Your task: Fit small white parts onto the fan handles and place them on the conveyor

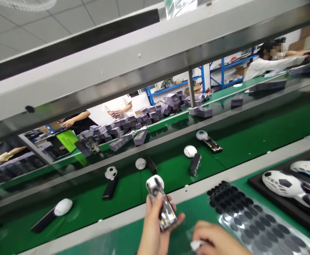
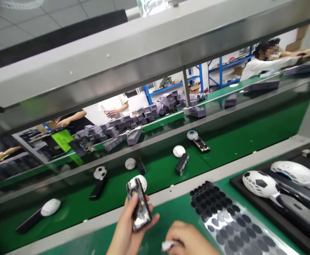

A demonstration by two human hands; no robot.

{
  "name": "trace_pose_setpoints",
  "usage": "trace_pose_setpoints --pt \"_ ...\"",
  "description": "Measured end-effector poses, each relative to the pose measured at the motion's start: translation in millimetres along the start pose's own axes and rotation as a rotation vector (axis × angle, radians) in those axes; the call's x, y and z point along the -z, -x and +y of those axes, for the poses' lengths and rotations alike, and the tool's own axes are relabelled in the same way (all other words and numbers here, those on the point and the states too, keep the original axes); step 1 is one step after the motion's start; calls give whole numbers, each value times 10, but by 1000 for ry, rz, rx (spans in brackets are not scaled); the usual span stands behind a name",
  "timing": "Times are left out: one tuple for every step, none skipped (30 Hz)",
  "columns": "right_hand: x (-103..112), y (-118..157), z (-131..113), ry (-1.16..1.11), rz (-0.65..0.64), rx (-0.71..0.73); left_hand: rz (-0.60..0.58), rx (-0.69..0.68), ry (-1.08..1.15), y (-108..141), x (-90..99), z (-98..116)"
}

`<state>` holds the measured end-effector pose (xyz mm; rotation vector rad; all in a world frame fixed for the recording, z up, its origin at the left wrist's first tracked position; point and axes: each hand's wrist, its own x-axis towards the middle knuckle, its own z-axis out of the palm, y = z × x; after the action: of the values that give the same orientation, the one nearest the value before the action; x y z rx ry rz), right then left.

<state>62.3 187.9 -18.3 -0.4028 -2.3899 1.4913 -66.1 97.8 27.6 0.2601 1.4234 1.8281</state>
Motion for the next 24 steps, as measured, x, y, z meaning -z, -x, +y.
trace_pose_setpoints --pt "58 -19 -47 -45 15 -26 -39 43 21 135 50 -117" --pt "114 -29 -96 -89 33 -52 -91 83 36 235 93 -240" --pt "164 -31 -145 -128 49 -81 -146 115 45 304 128 -366" --pt "203 -23 -191 -164 56 -107 -191 135 40 349 156 -492" --pt "227 -9 -232 -192 62 -133 -216 140 23 374 178 -612" --pt "236 9 -265 -216 61 -157 -225 135 2 385 196 -722" --pt "231 29 -289 -234 58 -183 -226 128 -25 387 211 -816" --pt "215 48 -301 -243 58 -209 -229 128 -66 384 223 -890" --pt "190 65 -303 -234 61 -233 -232 137 -106 380 233 -943" --pt "164 79 -296 -198 67 -245 -241 152 -140 376 240 -975" --pt "138 91 -285 -140 74 -239 -253 173 -168 374 243 -987" --pt "116 101 -273 -69 76 -213 -260 193 -191 374 242 -983" --pt "99 110 -264 -1 73 -172 -256 199 -211 377 234 -967" --pt "86 119 -259 55 67 -124 -243 187 -230 383 221 -942" --pt "76 129 -259 94 60 -83 -221 164 -251 390 201 -912" --pt "68 139 -265 118 54 -57 -195 136 -271 400 176 -878" --pt "60 149 -274 136 48 -47 -168 116 -291 411 147 -842" --pt "50 159 -285 156 45 -48 -144 108 -308 423 116 -807" --pt "40 168 -296 176 40 -48 -123 110 -321 435 86 -773" --pt "30 176 -306 193 31 -47 -104 120 -330 446 58 -742" --pt "20 181 -314 207 26 -46 -86 127 -338 456 33 -715" --pt "11 185 -320 216 24 -41 -71 127 -342 465 13 -692" --pt "4 187 -323 222 23 -33 -60 129 -344 472 -4 -674" --pt "-1 188 -325 226 23 -25 -55 127 -342 477 -17 -661"
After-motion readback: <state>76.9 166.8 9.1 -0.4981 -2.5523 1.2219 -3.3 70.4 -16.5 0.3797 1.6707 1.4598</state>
